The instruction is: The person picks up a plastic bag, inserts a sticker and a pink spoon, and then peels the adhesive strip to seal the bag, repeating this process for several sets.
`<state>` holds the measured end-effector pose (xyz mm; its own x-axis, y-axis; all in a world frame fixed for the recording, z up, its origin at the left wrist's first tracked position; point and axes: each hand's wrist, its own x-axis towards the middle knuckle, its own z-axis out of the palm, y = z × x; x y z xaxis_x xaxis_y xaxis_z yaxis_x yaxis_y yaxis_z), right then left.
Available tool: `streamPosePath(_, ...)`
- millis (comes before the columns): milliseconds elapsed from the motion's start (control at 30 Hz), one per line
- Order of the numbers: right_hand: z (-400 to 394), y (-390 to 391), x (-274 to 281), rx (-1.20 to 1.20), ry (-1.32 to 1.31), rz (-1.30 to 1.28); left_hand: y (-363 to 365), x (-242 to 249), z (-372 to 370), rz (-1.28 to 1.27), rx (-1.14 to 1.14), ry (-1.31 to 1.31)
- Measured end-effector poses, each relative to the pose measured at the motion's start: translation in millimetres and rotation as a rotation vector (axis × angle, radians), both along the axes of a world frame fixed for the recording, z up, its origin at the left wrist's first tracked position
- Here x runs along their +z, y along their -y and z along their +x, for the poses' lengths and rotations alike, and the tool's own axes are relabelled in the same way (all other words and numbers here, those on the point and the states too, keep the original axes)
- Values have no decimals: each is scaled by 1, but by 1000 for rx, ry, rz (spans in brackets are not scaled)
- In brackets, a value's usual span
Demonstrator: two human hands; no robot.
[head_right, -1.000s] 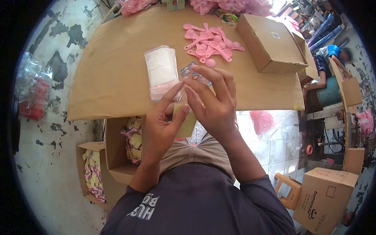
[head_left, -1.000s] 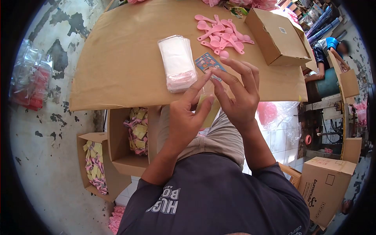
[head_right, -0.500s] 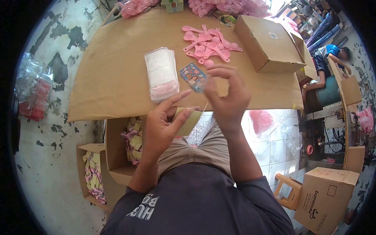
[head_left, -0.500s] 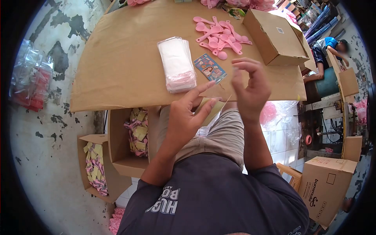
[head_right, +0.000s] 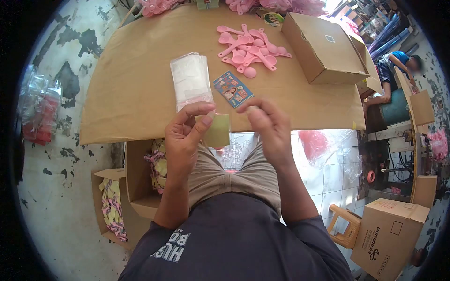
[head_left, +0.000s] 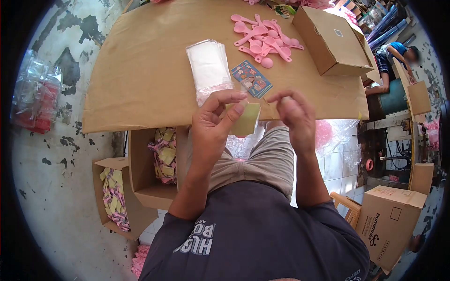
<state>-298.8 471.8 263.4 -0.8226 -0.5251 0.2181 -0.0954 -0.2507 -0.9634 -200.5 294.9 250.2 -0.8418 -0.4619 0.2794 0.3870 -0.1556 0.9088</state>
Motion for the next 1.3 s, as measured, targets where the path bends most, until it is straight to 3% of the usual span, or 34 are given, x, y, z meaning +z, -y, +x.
streamPosePath(100,9,19,-2,49,-108,101,5,5,3,69,-85,74)
streamPosePath(433,-2,13,4,136,109,100,10,5,2,67,-128,144)
streamPosePath(533,0,9,3,147,163,-22,4,9,5,53,-108,132)
streamPosePath(833,1,-6,12,124,-260,-81,4,5,13,-77,-101,-10)
streamPosePath(900,1,-9,16,99,-353,11,0,9,11,112,-155,-67)
streamPosePath(1033,4,-7,23,131,-349,26,6,5,13,180,-182,-86)
streamPosePath(1100,10,0,24,36,-323,180,1,4,12,-9,-100,21)
streamPosePath(1167,11,5,14,72,-277,178,-1,18,16,101,-129,-23)
streamPosePath(1233,15,13,10,89,-124,-126,2,25,19,93,-274,26)
streamPosePath(1267,13,14,10,126,-164,-146,8,17,24,-62,-249,84)
streamPosePath(1300,13,17,8,134,-161,-142,16,13,27,-57,-241,85)
